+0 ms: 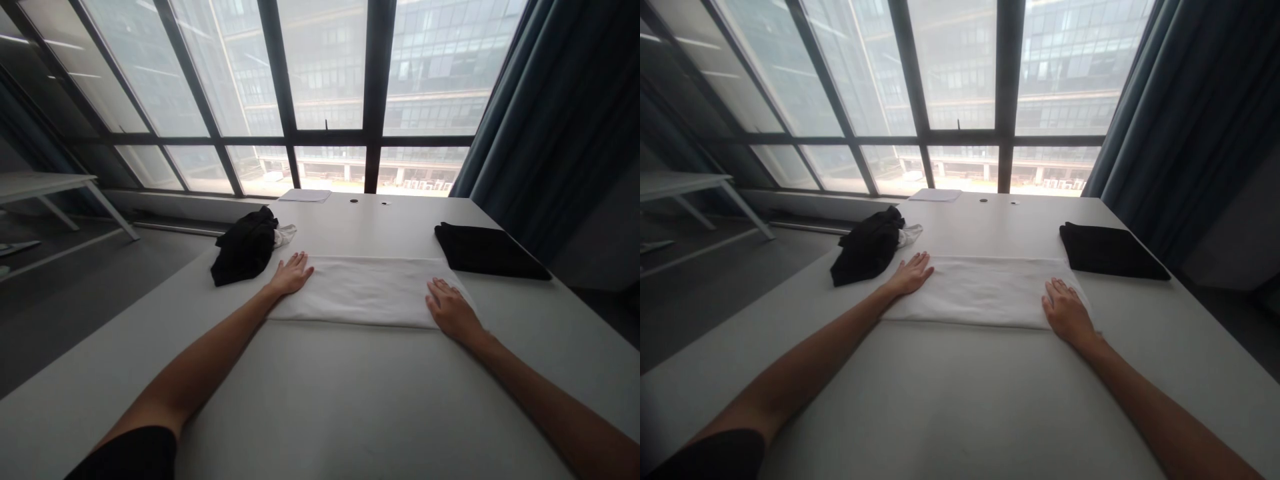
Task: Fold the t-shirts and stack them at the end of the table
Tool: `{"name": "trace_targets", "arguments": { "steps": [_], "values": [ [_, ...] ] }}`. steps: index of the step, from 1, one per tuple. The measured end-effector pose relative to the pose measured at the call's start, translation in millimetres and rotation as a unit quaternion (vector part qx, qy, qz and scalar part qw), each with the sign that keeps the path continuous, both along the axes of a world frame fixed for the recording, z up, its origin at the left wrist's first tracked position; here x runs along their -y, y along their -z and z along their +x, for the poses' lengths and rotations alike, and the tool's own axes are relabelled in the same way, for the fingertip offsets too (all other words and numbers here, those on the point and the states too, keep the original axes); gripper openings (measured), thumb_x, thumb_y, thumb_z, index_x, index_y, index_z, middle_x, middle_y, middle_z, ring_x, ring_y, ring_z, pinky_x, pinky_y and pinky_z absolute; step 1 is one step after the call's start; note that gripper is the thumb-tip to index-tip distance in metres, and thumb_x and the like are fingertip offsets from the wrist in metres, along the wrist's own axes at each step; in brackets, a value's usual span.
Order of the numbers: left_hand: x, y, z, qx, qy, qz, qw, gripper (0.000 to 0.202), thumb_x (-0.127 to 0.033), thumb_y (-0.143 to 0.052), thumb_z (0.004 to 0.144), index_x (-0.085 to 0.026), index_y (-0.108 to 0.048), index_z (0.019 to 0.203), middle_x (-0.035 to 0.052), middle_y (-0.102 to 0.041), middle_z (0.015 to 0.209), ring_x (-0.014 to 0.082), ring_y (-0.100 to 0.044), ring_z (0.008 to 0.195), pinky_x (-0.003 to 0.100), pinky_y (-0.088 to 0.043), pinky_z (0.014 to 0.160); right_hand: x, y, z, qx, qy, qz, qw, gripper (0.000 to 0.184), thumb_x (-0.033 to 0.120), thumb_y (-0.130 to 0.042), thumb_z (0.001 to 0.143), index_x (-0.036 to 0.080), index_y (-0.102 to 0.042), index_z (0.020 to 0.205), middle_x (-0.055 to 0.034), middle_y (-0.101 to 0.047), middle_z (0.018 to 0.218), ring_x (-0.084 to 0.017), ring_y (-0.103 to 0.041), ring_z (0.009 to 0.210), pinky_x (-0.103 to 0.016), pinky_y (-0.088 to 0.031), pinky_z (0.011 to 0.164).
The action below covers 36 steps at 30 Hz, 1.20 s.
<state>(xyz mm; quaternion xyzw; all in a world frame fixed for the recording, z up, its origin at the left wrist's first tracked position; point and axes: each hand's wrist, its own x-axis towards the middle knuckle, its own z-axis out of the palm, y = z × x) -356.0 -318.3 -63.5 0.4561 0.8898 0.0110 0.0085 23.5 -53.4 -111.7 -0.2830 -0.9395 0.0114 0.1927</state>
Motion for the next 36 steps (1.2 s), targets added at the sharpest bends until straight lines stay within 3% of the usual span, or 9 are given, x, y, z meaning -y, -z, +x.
{"name": "trace_targets", "arguments": {
  "steps": [2,5,11,14,20,26,29,32,36],
  "values": [
    [8.3,-3.7,-8.5,-0.01,-0.02,-0.006,1.0,0.067,-0.05,-0.017,0.105,-0.012,-0.022,0.16,0.0152,-0.015,0.166,0.0301,-0.012,0.154,0.06,-0.013,0.12,1.3,-1.7,-0.4,0.003,0.001,-0.002,1.0,0.049,0.031,-0.039,0.1,0.007,-0.055,0.139,-0.0196,-0.049,0.15,-0.03,-0.042,0.143,-0.049,-0.033,0.118],
    [5.4,-9.4,12.1,-0.037,0.003,0.01,0.999,0.068,-0.05,-0.019,0.105,-0.009,-0.029,0.157,0.0186,-0.019,0.165,0.0319,-0.014,0.154,0.061,-0.011,0.12,2.2,-3.7,-0.6,0.011,0.007,-0.006,1.0,0.05,0.031,-0.038,0.1,0.006,-0.055,0.14,-0.0192,-0.049,0.151,-0.03,-0.042,0.143,-0.048,-0.033,0.118],
    [-19.7,-4.5,106.7,0.028,0.227,0.065,0.971,0.068,-0.057,-0.019,0.105,-0.019,-0.023,0.16,0.0093,-0.019,0.166,0.0231,-0.009,0.155,0.048,-0.006,0.124,-1.3,-0.9,0.0,0.012,0.006,-0.008,1.0,0.051,0.032,-0.038,0.099,0.007,-0.056,0.14,-0.0185,-0.049,0.151,-0.03,-0.042,0.143,-0.048,-0.032,0.118],
    [-22.1,1.4,127.2,0.069,0.299,0.046,0.951,0.066,-0.059,-0.022,0.105,-0.025,-0.022,0.161,0.0062,-0.016,0.167,0.0223,-0.008,0.155,0.044,-0.007,0.124,-2.5,0.3,0.9,0.01,0.003,-0.01,1.0,0.051,0.032,-0.037,0.099,0.008,-0.055,0.14,-0.0185,-0.048,0.151,-0.03,-0.041,0.143,-0.048,-0.032,0.118],
    [10.7,0.9,98.3,0.062,0.26,0.023,0.963,0.065,-0.061,-0.019,0.104,-0.03,-0.018,0.162,0.0018,-0.012,0.168,0.0221,-0.005,0.155,0.044,-0.003,0.124,0.5,-3.0,2.3,0.011,0.001,-0.012,1.0,0.051,0.031,-0.036,0.099,0.007,-0.055,0.14,-0.0191,-0.049,0.151,-0.029,-0.041,0.143,-0.047,-0.032,0.118],
    [69.7,6.1,58.9,-0.008,0.14,0.014,0.99,0.067,-0.057,-0.019,0.105,-0.021,-0.021,0.161,0.0061,-0.014,0.167,0.0237,-0.01,0.155,0.045,-0.006,0.124,0.8,-4.3,1.7,0.012,0.002,-0.004,1.0,0.051,0.03,-0.038,0.098,0.006,-0.056,0.139,-0.0188,-0.05,0.15,-0.029,-0.042,0.142,-0.045,-0.032,0.118],
    [83.5,5.4,50.1,-0.011,0.106,-0.004,0.994,0.068,-0.056,-0.019,0.104,-0.019,-0.021,0.161,0.0076,-0.013,0.167,0.0248,-0.009,0.155,0.047,-0.007,0.124,0.7,-4.1,1.1,0.011,0.004,-0.001,1.0,0.05,0.03,-0.038,0.098,0.007,-0.057,0.138,-0.0186,-0.05,0.15,-0.029,-0.043,0.142,-0.046,-0.033,0.118],
    [74.4,-3.7,52.6,0.004,0.095,-0.022,0.995,0.072,-0.057,-0.021,0.103,-0.015,-0.021,0.161,0.0116,-0.015,0.166,0.0287,-0.01,0.155,0.052,-0.007,0.123,1.6,-4.5,0.6,0.01,0.007,-0.004,1.0,0.05,0.03,-0.038,0.098,0.007,-0.056,0.138,-0.0185,-0.05,0.15,-0.029,-0.043,0.142,-0.046,-0.033,0.118],
    [25.9,-21.7,83.1,0.006,0.129,0.046,0.991,0.073,-0.059,-0.021,0.103,-0.014,-0.022,0.161,0.0128,-0.02,0.166,0.0277,-0.01,0.155,0.049,-0.01,0.124,1.6,-4.3,0.5,0.007,0.007,-0.008,1.0,0.049,0.03,-0.039,0.098,0.009,-0.057,0.138,-0.0181,-0.05,0.15,-0.029,-0.043,0.142,-0.047,-0.033,0.118]
  ]
}}
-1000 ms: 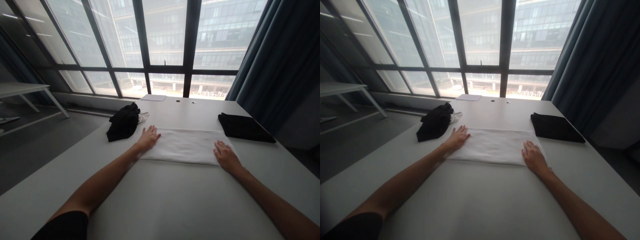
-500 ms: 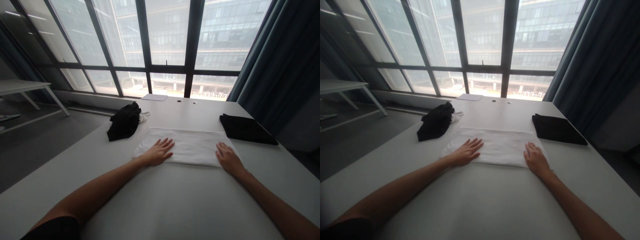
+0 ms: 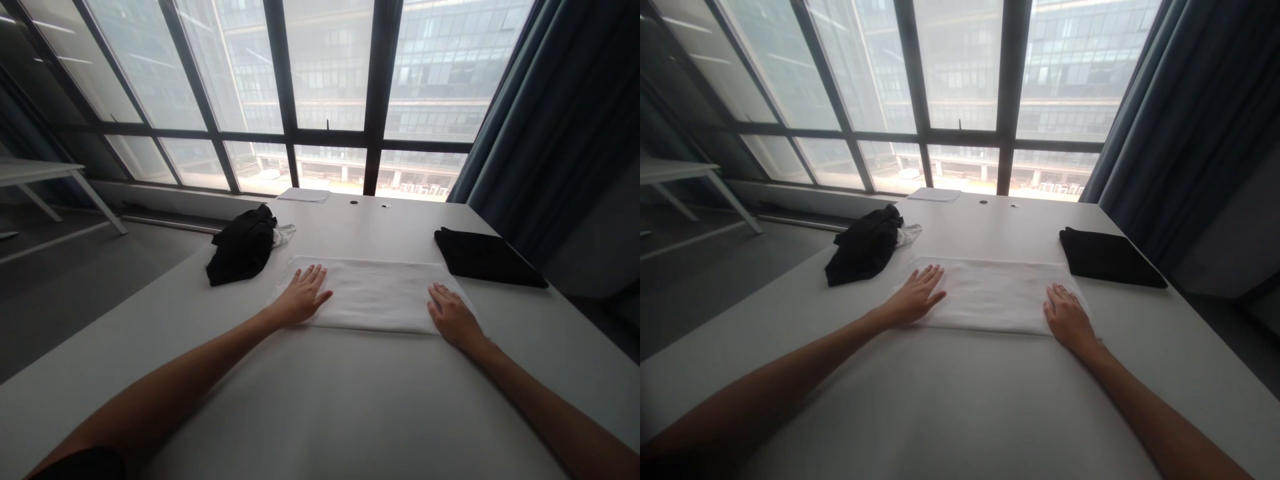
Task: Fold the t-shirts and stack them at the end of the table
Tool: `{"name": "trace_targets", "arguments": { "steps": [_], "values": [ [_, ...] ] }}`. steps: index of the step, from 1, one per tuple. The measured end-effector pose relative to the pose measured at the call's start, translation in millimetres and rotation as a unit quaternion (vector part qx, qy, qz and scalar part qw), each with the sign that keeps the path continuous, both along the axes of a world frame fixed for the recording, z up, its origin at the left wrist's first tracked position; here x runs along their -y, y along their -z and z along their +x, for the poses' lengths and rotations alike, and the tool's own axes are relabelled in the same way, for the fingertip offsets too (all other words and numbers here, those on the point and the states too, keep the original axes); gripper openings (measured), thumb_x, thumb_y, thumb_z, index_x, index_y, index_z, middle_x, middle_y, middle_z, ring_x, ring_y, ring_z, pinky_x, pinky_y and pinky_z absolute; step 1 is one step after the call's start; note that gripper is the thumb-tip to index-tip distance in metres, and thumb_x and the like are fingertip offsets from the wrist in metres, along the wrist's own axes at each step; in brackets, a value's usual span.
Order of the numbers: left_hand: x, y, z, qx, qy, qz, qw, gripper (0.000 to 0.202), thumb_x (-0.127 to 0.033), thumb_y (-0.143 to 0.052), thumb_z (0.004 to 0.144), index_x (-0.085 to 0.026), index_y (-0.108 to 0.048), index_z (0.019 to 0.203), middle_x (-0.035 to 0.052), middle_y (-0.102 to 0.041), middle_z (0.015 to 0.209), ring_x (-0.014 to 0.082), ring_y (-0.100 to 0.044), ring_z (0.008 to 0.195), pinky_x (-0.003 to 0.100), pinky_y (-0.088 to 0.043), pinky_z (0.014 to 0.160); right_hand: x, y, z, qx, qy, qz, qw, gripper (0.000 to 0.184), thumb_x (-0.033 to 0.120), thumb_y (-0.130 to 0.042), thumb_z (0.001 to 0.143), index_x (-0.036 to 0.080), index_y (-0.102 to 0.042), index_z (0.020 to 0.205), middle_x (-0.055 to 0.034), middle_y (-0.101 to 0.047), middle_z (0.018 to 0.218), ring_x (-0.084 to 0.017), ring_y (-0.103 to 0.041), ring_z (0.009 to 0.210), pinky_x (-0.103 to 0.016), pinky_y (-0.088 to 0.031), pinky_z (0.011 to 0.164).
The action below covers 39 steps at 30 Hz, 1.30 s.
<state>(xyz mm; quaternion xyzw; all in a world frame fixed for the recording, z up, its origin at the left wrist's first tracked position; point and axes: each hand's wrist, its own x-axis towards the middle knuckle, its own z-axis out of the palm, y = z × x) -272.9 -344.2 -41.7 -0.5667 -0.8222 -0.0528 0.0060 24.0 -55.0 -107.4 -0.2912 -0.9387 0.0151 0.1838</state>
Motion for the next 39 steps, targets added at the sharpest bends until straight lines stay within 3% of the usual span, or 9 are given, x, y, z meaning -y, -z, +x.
{"name": "trace_targets", "arguments": {
  "steps": [5,10,15,18,20,24,29,33,39],
  "values": [
    [-85.3,-1.3,50.2,0.059,0.083,0.031,0.994,0.075,-0.063,-0.019,0.102,-0.016,-0.02,0.161,0.0131,-0.019,0.166,0.0275,-0.012,0.155,0.048,-0.012,0.123,-2.9,1.9,1.3,0.002,0.0,-0.002,1.0,0.05,0.031,-0.038,0.098,0.01,-0.056,0.139,-0.0168,-0.05,0.151,-0.028,-0.042,0.143,-0.046,-0.033,0.118],
    [-131.4,26.2,53.6,0.059,0.027,0.019,0.998,0.074,-0.059,-0.025,0.102,-0.012,-0.027,0.158,0.0175,-0.018,0.166,0.031,-0.013,0.154,0.054,-0.01,0.123,-3.1,1.3,1.1,0.005,-0.003,-0.012,1.0,0.051,0.031,-0.038,0.098,0.009,-0.055,0.14,-0.017,-0.049,0.152,-0.028,-0.041,0.143,-0.046,-0.032,0.119],
    [-132.7,35.9,45.0,0.056,0.026,0.009,0.998,0.076,-0.061,-0.022,0.101,-0.012,-0.026,0.158,0.0169,-0.015,0.166,0.03,-0.011,0.155,0.053,-0.01,0.123,-1.9,0.5,-0.6,0.008,-0.001,-0.014,1.0,0.05,0.03,-0.039,0.097,0.009,-0.055,0.14,-0.0173,-0.048,0.152,-0.028,-0.041,0.143,-0.046,-0.033,0.118],
    [-133.6,19.3,37.5,0.083,0.037,-0.053,0.994,0.078,-0.064,-0.026,0.099,-0.014,-0.025,0.158,0.0177,-0.011,0.166,0.033,-0.009,0.154,0.059,-0.013,0.121,-1.1,0.6,-1.4,0.005,0.004,-0.014,1.0,0.049,0.03,-0.04,0.097,0.01,-0.056,0.139,-0.0164,-0.049,0.151,-0.028,-0.042,0.143,-0.046,-0.033,0.118],
    [-136.2,3.4,29.3,0.108,0.07,-0.117,0.985,0.081,-0.068,-0.036,0.095,-0.015,-0.031,0.156,0.0191,-0.017,0.165,0.036,-0.017,0.153,0.059,-0.021,0.118,-0.6,0.7,-2.0,0.004,0.007,-0.013,1.0,0.049,0.03,-0.04,0.097,0.011,-0.056,0.139,-0.016,-0.049,0.151,-0.028,-0.042,0.143,-0.047,-0.033,0.118],
    [-142.7,-13.8,18.7,0.13,0.114,-0.155,0.973,0.079,-0.068,-0.045,0.092,-0.013,-0.045,0.149,0.0197,-0.037,0.158,0.0335,-0.038,0.145,0.045,-0.033,0.116,-0.2,0.0,-3.0,0.009,0.013,-0.014,1.0,0.05,0.028,-0.041,0.096,0.009,-0.055,0.14,-0.0172,-0.048,0.152,-0.029,-0.041,0.143,-0.047,-0.032,0.119],
    [-151.6,14.8,31.8,0.065,0.052,0.016,0.996,0.076,-0.06,-0.025,0.101,-0.008,-0.026,0.157,0.0191,-0.02,0.165,0.0308,-0.017,0.153,0.052,-0.013,0.122,0.2,-2.5,-3.2,0.015,0.016,-0.018,1.0,0.049,0.027,-0.042,0.097,0.01,-0.055,0.14,-0.0165,-0.048,0.152,-0.028,-0.041,0.144,-0.045,-0.032,0.119],
    [-155.5,36.7,35.7,0.057,0.046,0.022,0.997,0.077,-0.062,-0.027,0.1,-0.009,-0.028,0.157,0.0175,-0.019,0.165,0.0302,-0.016,0.154,0.053,-0.012,0.122,0.5,-4.2,-3.4,0.024,0.013,-0.022,0.999,0.05,0.028,-0.041,0.097,0.009,-0.053,0.142,-0.0163,-0.047,0.153,-0.027,-0.04,0.144,-0.044,-0.031,0.12],
    [-155.2,37.6,31.2,0.048,0.052,0.035,0.997,0.073,-0.06,-0.026,0.101,-0.014,-0.03,0.157,0.0148,-0.022,0.165,0.0302,-0.017,0.153,0.052,-0.013,0.122,1.0,-6.0,-3.5,0.025,0.014,-0.027,0.999,0.051,0.027,-0.039,0.098,0.007,-0.052,0.143,-0.0168,-0.046,0.154,-0.027,-0.039,0.145,-0.045,-0.029,0.121]
  ]
}}
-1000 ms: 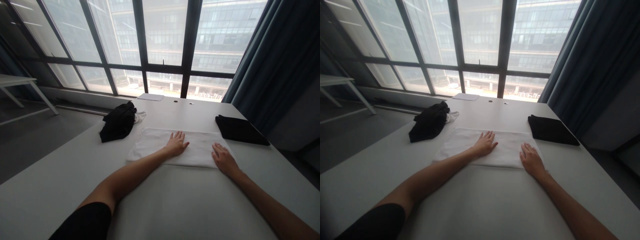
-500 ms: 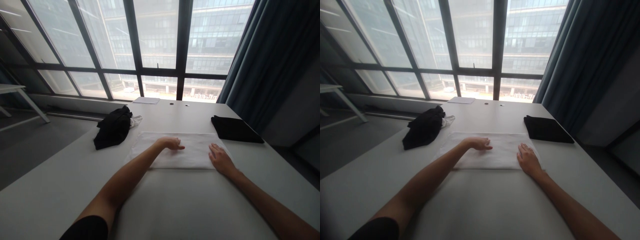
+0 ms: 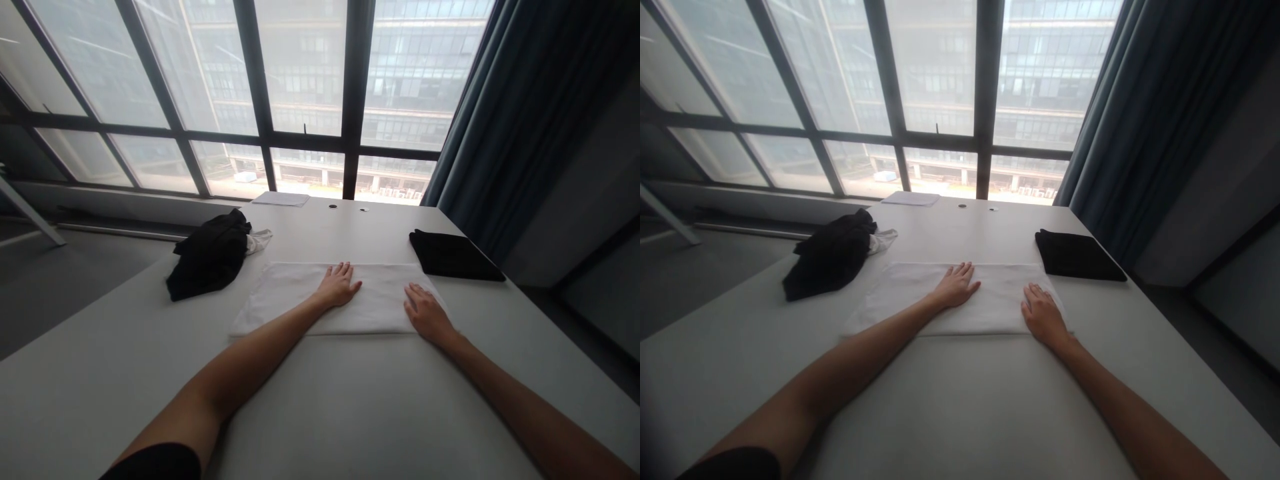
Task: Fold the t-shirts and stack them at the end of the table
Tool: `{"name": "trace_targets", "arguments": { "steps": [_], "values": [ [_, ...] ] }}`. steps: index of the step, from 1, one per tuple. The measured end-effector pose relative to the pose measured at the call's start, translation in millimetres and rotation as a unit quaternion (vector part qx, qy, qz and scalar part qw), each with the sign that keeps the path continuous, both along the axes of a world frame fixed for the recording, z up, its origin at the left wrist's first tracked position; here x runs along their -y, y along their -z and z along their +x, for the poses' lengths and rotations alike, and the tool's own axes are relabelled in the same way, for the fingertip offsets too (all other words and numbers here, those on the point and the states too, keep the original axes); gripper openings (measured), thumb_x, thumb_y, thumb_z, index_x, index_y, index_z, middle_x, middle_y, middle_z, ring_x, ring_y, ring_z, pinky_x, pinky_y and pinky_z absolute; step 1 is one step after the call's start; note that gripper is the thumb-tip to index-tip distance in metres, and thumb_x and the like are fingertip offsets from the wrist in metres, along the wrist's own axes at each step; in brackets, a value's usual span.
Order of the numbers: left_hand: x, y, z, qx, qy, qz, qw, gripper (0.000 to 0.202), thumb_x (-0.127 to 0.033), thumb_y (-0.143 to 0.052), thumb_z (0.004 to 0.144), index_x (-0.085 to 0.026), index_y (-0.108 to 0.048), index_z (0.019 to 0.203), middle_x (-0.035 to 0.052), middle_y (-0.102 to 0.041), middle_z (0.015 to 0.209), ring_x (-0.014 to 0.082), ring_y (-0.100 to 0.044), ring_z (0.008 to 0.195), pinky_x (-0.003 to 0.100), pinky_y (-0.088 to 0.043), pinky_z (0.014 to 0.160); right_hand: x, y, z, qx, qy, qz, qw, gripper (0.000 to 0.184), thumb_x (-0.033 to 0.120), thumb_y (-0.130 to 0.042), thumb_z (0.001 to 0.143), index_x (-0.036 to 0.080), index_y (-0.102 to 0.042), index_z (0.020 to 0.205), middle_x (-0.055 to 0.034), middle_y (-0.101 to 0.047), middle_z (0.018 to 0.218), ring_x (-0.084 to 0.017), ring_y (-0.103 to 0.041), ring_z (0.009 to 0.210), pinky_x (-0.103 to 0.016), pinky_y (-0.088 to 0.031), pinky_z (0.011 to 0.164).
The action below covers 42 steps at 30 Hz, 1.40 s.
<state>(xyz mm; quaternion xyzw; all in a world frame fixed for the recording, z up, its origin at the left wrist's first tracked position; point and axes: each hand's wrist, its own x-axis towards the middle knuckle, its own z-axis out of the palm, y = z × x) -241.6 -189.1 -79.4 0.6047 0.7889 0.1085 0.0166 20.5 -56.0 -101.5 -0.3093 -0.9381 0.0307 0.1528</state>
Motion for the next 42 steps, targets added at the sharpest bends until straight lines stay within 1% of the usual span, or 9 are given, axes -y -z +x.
{"name": "trace_targets", "arguments": {
  "steps": [3,7,11,16,19,24,30,36,42],
  "values": [
    [0.1,-1.4,0.8,-0.001,0.006,0.002,1.0,0.071,-0.06,-0.025,0.101,-0.016,-0.031,0.157,0.0124,-0.024,0.165,0.0305,-0.018,0.153,0.053,-0.014,0.122,1.6,-0.5,0.1,-0.011,-0.004,-0.004,1.0,0.05,0.027,-0.04,0.098,0.006,-0.053,0.142,-0.018,-0.046,0.153,-0.028,-0.04,0.144,-0.045,-0.029,0.12],
    [-0.4,-2.5,1.1,-0.002,0.005,-0.002,1.0,0.071,-0.059,-0.028,0.1,-0.015,-0.032,0.156,0.0133,-0.027,0.164,0.0312,-0.02,0.152,0.054,-0.015,0.121,2.8,-1.5,-0.1,-0.036,-0.01,-0.018,0.999,0.05,0.026,-0.043,0.096,0.006,-0.055,0.14,-0.0196,-0.048,0.152,-0.03,-0.04,0.144,-0.047,-0.029,0.12],
    [-0.8,-2.0,-0.1,-0.003,0.006,0.002,1.0,0.071,-0.058,-0.03,0.1,-0.015,-0.034,0.156,0.0138,-0.028,0.164,0.0317,-0.021,0.152,0.054,-0.015,0.121,-2.8,-6.8,-0.9,-0.085,-0.012,-0.05,0.995,0.049,0.027,-0.045,0.094,0.007,-0.059,0.136,-0.0186,-0.052,0.148,-0.027,-0.045,0.141,-0.042,-0.031,0.12],
    [-1.4,-1.8,-2.5,0.002,0.009,0.013,1.0,0.07,-0.058,-0.034,0.099,-0.015,-0.036,0.154,0.0143,-0.031,0.162,0.0315,-0.024,0.151,0.054,-0.017,0.121,-19.0,-10.5,1.0,-0.162,0.031,-0.04,0.985,0.049,0.027,-0.042,0.093,0.008,-0.06,0.134,-0.0173,-0.06,0.14,-0.026,-0.054,0.133,-0.039,-0.037,0.118],
    [-2.0,-2.3,-4.5,0.004,0.014,0.014,1.0,0.069,-0.058,-0.037,0.098,-0.016,-0.039,0.153,0.0138,-0.035,0.161,0.0311,-0.026,0.15,0.052,-0.019,0.121,-25.2,-4.8,4.9,-0.135,0.044,-0.016,0.99,0.047,0.027,-0.043,0.093,0.01,-0.061,0.133,-0.0169,-0.06,0.14,-0.028,-0.053,0.133,-0.042,-0.037,0.117],
    [-1.9,-0.5,-5.2,0.004,0.013,0.027,1.0,0.068,-0.058,-0.037,0.098,-0.017,-0.04,0.152,0.0137,-0.035,0.161,0.0318,-0.027,0.15,0.053,-0.018,0.121,-24.7,1.9,8.8,-0.067,0.037,0.001,0.997,0.045,0.026,-0.044,0.095,0.007,-0.062,0.131,-0.021,-0.054,0.145,-0.031,-0.047,0.138,-0.046,-0.037,0.116],
    [0.2,0.3,-3.1,-0.002,0.016,0.029,0.999,0.064,-0.054,-0.036,0.1,-0.018,-0.041,0.152,0.0127,-0.034,0.161,0.0316,-0.027,0.15,0.053,-0.018,0.121,-25.4,2.2,9.1,-0.062,0.04,0.003,0.997,0.045,0.027,-0.043,0.096,0.007,-0.061,0.132,-0.0207,-0.054,0.145,-0.031,-0.047,0.138,-0.044,-0.035,0.118],
    [2.6,0.6,-0.5,-0.012,0.018,0.025,0.999,0.063,-0.053,-0.034,0.101,-0.017,-0.04,0.152,0.0118,-0.034,0.162,0.0308,-0.027,0.15,0.052,-0.019,0.121,-31.8,11.4,11.5,-0.062,0.027,0.018,0.998,0.047,0.029,-0.042,0.097,0.005,-0.061,0.132,-0.0215,-0.055,0.144,-0.031,-0.048,0.137,-0.045,-0.037,0.117],
    [4.0,2.2,0.8,-0.023,0.014,0.011,1.0,0.064,-0.053,-0.031,0.102,-0.016,-0.038,0.153,0.0108,-0.032,0.163,0.0303,-0.026,0.15,0.051,-0.02,0.121,-35.7,17.7,12.5,-0.075,0.021,0.032,0.996,0.044,0.031,-0.044,0.096,0.008,-0.064,0.128,-0.0207,-0.057,0.141,-0.032,-0.051,0.134,-0.046,-0.039,0.115]
  ]
}}
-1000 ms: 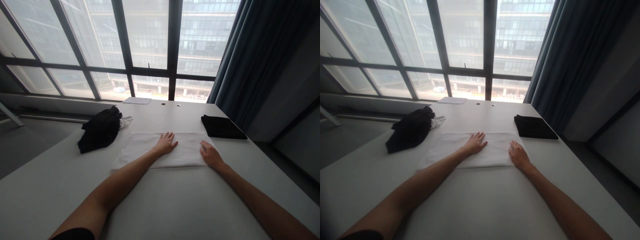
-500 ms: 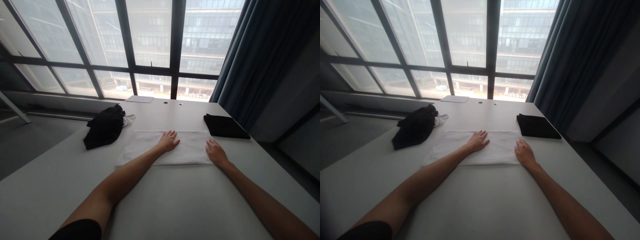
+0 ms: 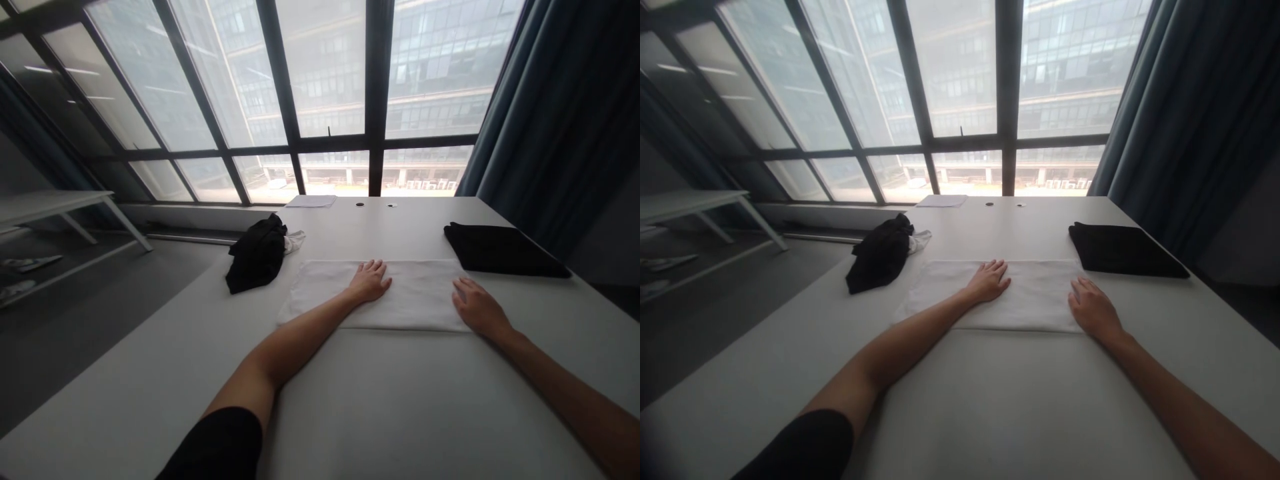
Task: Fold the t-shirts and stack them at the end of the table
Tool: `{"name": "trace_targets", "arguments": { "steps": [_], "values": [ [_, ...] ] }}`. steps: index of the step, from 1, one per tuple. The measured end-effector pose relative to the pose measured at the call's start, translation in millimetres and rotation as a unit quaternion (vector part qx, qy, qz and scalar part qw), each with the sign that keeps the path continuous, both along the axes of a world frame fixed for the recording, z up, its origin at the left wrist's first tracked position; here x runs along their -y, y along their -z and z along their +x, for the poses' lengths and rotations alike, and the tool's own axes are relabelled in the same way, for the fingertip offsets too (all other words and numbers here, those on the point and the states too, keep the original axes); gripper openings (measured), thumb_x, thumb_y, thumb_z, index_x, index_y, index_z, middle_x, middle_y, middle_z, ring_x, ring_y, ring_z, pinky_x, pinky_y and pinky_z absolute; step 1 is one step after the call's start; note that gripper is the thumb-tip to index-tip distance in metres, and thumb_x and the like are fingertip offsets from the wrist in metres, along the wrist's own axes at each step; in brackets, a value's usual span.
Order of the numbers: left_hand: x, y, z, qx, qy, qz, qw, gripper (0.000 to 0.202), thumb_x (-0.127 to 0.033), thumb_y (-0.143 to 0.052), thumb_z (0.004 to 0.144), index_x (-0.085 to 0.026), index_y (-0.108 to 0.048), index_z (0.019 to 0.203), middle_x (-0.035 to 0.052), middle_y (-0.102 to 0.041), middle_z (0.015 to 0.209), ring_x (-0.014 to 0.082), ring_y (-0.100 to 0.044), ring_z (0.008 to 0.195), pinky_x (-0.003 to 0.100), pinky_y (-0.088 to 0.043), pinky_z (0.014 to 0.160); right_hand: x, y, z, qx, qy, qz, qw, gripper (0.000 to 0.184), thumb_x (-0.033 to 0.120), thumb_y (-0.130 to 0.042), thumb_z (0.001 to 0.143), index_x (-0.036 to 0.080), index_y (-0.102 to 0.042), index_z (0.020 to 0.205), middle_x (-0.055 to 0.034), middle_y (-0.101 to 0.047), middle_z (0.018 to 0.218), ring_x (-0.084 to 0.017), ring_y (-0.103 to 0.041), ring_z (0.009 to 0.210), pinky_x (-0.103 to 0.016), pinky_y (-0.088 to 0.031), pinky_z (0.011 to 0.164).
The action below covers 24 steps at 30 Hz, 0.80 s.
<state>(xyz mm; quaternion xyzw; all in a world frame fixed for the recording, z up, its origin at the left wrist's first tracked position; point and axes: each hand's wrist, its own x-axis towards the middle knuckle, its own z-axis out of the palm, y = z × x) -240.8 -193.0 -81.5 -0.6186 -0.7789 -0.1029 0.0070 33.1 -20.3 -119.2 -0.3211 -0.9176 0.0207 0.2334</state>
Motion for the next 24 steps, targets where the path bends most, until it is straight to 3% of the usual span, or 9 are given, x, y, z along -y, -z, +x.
{"name": "trace_targets", "arguments": {
  "steps": [7,17,21,24],
  "values": [
    [-0.8,-0.3,0.3,-0.005,0.003,0.002,1.0,0.061,-0.051,-0.032,0.102,-0.016,-0.04,0.152,0.0112,-0.033,0.162,0.0306,-0.026,0.15,0.051,-0.02,0.121,2.3,-4.0,-0.7,0.001,-0.001,-0.008,1.0,0.046,0.03,-0.043,0.095,0.005,-0.064,0.128,-0.0223,-0.057,0.141,-0.032,-0.05,0.135,-0.045,-0.038,0.116],
    [-0.5,-3.4,0.1,0.013,0.002,0.0,1.0,0.059,-0.05,-0.035,0.102,-0.019,-0.04,0.152,0.0114,-0.032,0.162,0.0306,-0.025,0.15,0.051,-0.018,0.121,5.1,-7.8,-3.3,-0.019,0.01,-0.047,0.999,0.045,0.028,-0.048,0.092,0.009,-0.063,0.13,-0.0192,-0.055,0.144,-0.032,-0.048,0.136,-0.045,-0.036,0.117],
    [-0.2,-3.6,0.2,0.016,0.003,0.0,1.0,0.059,-0.05,-0.035,0.102,-0.018,-0.04,0.152,0.0116,-0.031,0.163,0.0309,-0.024,0.151,0.051,-0.017,0.121,-3.5,-16.5,0.1,-0.055,0.067,-0.067,0.994,0.048,0.029,-0.05,0.091,0.006,-0.063,0.131,-0.0216,-0.058,0.141,-0.033,-0.053,0.132,-0.044,-0.04,0.113],
    [-0.6,-2.7,0.1,0.016,0.003,-0.001,1.0,0.06,-0.05,-0.035,0.101,-0.018,-0.039,0.152,0.0118,-0.031,0.163,0.0312,-0.024,0.151,0.051,-0.017,0.121,-17.6,-27.5,4.7,-0.054,0.129,-0.129,0.982,0.047,0.031,-0.057,0.088,0.01,-0.065,0.129,-0.0199,-0.068,0.126,-0.033,-0.064,0.117,-0.044,-0.048,0.103]
  ]
}}
